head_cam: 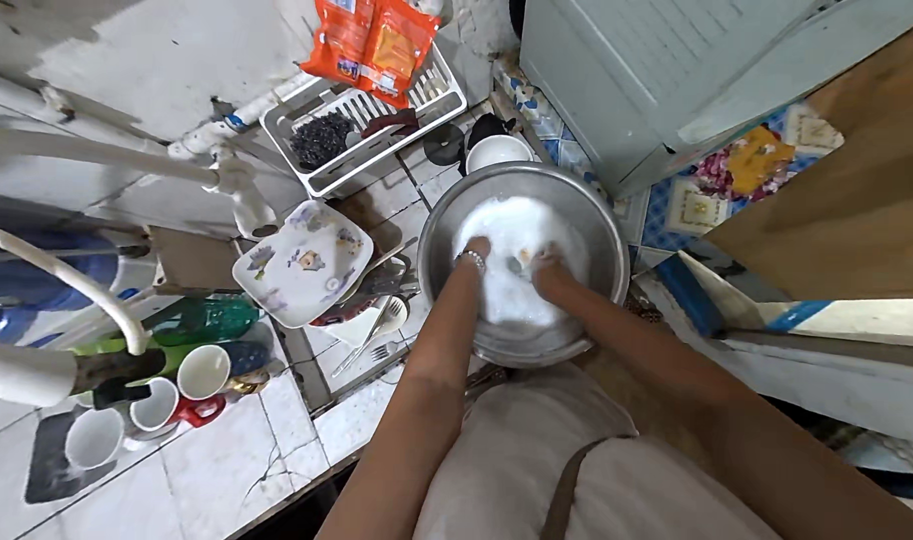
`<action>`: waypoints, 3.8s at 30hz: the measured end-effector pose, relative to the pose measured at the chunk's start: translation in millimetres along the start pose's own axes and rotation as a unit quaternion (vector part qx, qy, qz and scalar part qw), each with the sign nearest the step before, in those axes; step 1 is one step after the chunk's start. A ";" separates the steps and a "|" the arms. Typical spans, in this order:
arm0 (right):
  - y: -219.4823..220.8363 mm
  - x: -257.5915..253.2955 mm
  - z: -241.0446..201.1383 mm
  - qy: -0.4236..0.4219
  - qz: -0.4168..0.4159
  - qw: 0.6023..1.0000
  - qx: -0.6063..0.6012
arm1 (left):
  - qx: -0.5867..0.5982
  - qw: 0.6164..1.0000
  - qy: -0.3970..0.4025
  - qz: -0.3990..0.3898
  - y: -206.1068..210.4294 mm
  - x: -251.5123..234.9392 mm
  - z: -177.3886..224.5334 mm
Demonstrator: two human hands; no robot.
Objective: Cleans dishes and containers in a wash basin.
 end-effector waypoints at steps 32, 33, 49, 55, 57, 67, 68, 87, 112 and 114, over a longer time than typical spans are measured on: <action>-2.1 -29.0 -45.6 -0.169 0.124 0.950 -0.231 | 0.061 0.994 -0.094 -0.005 -10.5 40.9 0.7; 0.0 -30.1 -31.2 -0.159 0.104 0.959 -0.210 | 0.049 0.996 -0.070 0.027 -3.3 21.1 -7.2; -0.8 -25.2 -43.8 -0.141 0.088 0.965 -0.203 | -0.029 0.998 -0.055 -0.008 -2.8 27.3 -0.9; -41.2 -29.1 8.1 -0.052 0.126 0.983 -0.119 | 0.138 0.987 -0.071 0.050 13.1 -17.1 -24.1; -42.3 -35.6 -15.6 -0.061 0.150 0.977 -0.136 | 0.085 0.993 -0.065 0.048 9.8 -10.6 -20.8; -33.7 -27.3 -0.9 -0.090 0.123 0.977 -0.149 | -0.007 0.999 -0.042 0.028 7.3 -10.5 -15.4; -34.4 -29.7 -8.6 -0.105 0.154 0.974 -0.127 | 0.009 0.999 -0.040 0.033 6.0 -10.7 -14.0; -57.8 1.4 30.1 -0.032 0.123 0.977 -0.172 | 0.041 0.977 -0.083 0.192 -36.4 11.5 -14.0; -118.6 71.5 -77.0 -0.425 0.186 0.859 -0.218 | 0.089 0.772 0.337 0.531 -117.7 165.2 19.7; -119.5 75.5 -77.0 -0.395 0.212 0.875 -0.185 | 0.100 0.769 0.326 0.541 -122.3 171.5 15.1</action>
Point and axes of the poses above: each hand's wrist, its own x-axis away from the middle knuckle, its own y-axis out of the palm, z = x × y, the point moved 8 cm from there along -x, towards the middle knuckle, and after that the axes turned 13 degrees about -x, right-handed, at the moved point
